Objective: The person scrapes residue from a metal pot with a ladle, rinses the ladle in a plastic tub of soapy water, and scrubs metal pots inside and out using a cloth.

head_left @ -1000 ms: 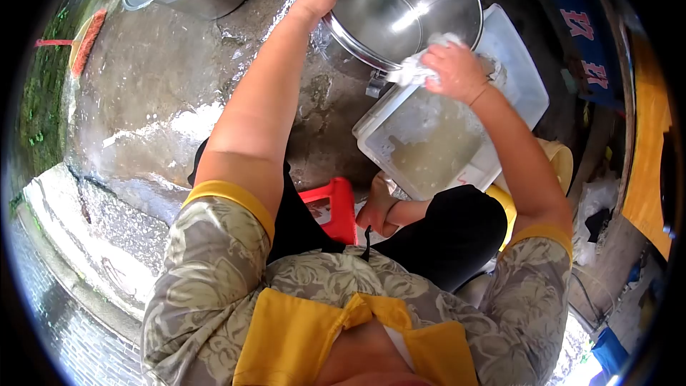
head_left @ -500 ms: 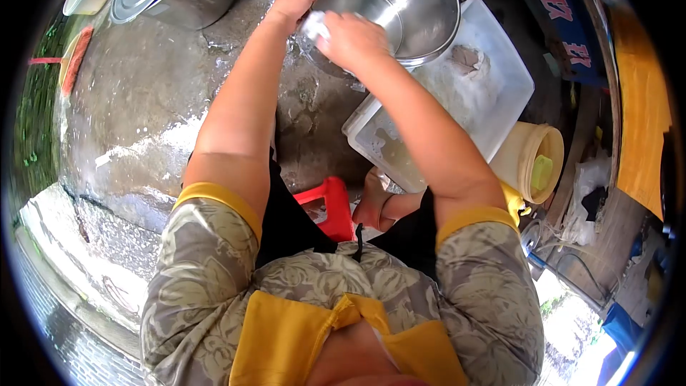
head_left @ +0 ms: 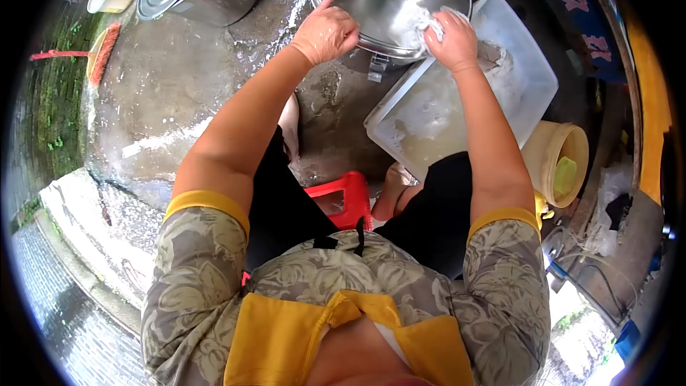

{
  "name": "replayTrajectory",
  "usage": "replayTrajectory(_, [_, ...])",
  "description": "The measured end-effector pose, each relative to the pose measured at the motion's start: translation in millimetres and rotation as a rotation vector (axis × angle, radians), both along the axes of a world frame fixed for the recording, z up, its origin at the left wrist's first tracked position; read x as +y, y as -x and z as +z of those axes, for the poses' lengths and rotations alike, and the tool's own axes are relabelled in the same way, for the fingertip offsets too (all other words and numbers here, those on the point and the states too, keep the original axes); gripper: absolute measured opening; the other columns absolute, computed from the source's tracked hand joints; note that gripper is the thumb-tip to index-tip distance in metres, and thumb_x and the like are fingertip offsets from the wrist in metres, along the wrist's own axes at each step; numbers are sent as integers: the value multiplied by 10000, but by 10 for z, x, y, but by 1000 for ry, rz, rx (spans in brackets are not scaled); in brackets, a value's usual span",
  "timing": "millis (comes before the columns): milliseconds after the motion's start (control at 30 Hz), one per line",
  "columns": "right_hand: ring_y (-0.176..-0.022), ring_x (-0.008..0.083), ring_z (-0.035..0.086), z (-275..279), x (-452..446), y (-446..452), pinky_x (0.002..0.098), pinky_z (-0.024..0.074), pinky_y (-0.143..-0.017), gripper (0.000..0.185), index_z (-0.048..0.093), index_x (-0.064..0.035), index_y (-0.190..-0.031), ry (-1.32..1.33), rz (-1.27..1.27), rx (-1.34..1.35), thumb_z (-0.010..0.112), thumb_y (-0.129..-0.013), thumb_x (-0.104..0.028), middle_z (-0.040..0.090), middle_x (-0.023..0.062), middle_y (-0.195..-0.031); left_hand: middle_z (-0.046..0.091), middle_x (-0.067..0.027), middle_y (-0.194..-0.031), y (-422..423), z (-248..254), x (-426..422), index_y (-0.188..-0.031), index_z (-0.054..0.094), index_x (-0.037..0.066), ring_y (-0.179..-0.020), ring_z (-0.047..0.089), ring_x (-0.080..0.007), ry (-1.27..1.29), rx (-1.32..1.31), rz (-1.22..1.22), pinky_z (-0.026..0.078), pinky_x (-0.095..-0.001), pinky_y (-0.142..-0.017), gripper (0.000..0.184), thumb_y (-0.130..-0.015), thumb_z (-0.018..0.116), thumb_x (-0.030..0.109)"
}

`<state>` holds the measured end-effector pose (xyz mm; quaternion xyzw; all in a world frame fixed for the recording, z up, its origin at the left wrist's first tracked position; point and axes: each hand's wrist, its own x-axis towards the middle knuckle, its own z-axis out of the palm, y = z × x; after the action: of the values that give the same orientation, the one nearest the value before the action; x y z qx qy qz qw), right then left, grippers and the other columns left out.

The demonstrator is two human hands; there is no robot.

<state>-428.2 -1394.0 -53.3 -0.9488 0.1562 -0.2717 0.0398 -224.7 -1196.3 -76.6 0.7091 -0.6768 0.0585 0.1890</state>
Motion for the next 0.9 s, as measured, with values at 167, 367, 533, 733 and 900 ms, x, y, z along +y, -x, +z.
replayTrajectory(167, [-865,267,597,19,0,-38,374,462,-784,270,628,-152,-905,-69,-60,95,609,-715,-342,640,22,-920,642,-77,-822,154,278,-53,-885,640,83,-822,624,-250,-273,-101,-165,489,-392,-815,173,-777,565,195])
replayTrajectory(367, [-922,247,603,-11,-24,-19,381,455,-829,305,636,-166,-944,-138,-96,154,605,-730,-381,645,15,-987,658,-126,-887,633,293,-360,-874,600,45,-784,657,-302,-401,-97,-199,527,-416,-674,185,-790,532,195])
replayTrajectory(533, [-897,262,600,10,-9,-44,382,464,-804,270,622,-134,-915,-98,-78,80,606,-723,-324,641,45,-938,643,-134,-885,1101,389,-584,-936,564,36,-802,644,-313,-406,16,16,525,-415,-685,183,-796,535,150])
replayTrajectory(733, [-909,251,599,59,64,-55,379,463,-808,276,625,-148,-924,-125,-84,116,601,-727,-339,644,28,-940,630,-140,-977,70,209,-44,-1010,590,37,-945,605,-306,-329,-106,-164,496,-398,-805,241,-787,534,108])
replayTrajectory(900, [-899,249,599,18,78,-45,370,464,-800,275,629,-150,-921,-113,-74,84,601,-724,-341,644,23,-933,626,-143,-930,-192,281,-20,-979,600,38,-907,608,-325,-333,-119,-281,495,-407,-783,225,-767,540,82])
